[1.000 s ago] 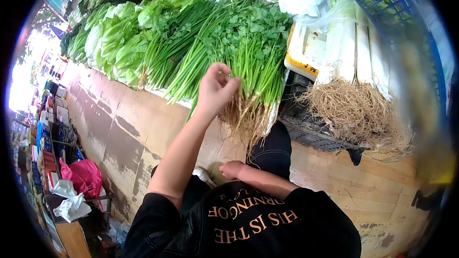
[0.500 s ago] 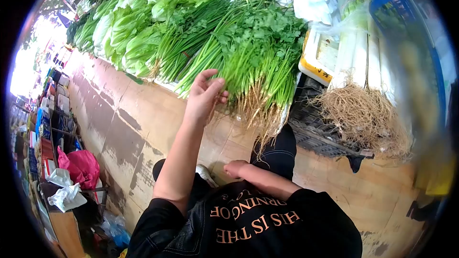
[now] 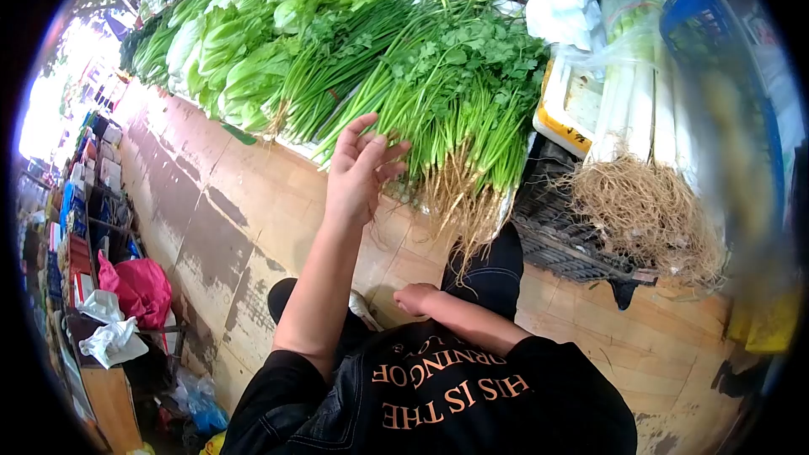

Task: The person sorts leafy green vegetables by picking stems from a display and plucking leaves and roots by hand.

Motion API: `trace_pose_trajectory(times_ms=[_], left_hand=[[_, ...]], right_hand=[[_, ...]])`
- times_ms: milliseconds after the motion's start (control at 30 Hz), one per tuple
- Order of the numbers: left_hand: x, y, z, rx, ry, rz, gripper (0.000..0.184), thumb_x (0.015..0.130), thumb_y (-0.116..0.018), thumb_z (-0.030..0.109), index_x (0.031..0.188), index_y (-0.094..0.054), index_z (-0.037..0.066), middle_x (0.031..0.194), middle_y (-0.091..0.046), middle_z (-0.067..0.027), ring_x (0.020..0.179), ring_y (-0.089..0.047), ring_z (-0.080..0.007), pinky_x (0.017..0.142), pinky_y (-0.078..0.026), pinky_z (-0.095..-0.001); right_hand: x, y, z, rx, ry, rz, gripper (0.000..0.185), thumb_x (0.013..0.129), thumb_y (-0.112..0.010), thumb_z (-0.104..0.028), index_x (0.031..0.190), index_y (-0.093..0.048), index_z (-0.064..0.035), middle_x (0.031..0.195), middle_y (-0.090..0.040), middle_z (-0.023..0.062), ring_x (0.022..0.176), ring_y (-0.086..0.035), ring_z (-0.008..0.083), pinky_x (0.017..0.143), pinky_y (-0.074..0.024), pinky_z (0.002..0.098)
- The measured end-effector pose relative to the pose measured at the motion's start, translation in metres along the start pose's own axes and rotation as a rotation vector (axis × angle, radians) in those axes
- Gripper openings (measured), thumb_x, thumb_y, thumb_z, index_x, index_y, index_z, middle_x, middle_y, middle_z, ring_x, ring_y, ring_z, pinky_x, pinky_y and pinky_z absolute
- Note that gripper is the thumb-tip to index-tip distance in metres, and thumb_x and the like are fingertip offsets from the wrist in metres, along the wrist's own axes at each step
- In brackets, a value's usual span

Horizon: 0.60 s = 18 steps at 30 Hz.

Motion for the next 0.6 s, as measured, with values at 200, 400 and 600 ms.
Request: trace_pose_trajectory(times_ms=[200,400,600], left_hand=[[-0.012,0.031,0.001,-0.210,-0.027,0.128,0.040,0.089,-0.051,0.012,0.125,-0.034,0.006,0.108,-0.053,-0.0119,0.093,-0.059,-0.0225,0.069,-0.052,-0.0293],[-0.010,0.047,0.014,-0.060,-0.135,0.207,0.040,0.087,-0.053,0.010,0.124,-0.038,0.004,0.105,-0.055,-0.0111,0.089,-0.060,-0.0179,0.066,-0.051,-0.0251],[-0.021,0.050,0.035,0.689,-0.407,0.204,0.033,0.081,-0.058,0.001,0.113,-0.053,0.001,0.091,-0.058,-0.0070,0.067,-0.058,-0.0059,0.052,-0.043,-0.0183]], right_hand=[[-0.007,0.016,-0.009,0.068,0.006,0.064,0.024,0.082,-0.048,-0.023,0.100,-0.059,-0.0141,0.102,-0.061,0.0161,0.095,-0.058,0.0328,0.080,-0.0457,0.0427],[-0.025,0.064,-0.039,0.270,0.246,0.515,0.020,0.085,-0.047,-0.019,0.099,-0.058,-0.0097,0.098,-0.059,0.0157,0.092,-0.057,0.0351,0.079,-0.0456,0.0435],[-0.101,0.160,-0.089,0.521,0.394,0.856,0.018,0.083,-0.052,-0.010,0.100,-0.057,-0.0070,0.092,-0.059,0.0129,0.086,-0.058,0.0303,0.074,-0.0480,0.0352]])
Point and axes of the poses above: each hand's wrist, its own x-axis towards the middle knuckle, its own y-axis out of the back of the hand, z = x × y, the point moved 10 cm from there along x, towards the middle knuckle
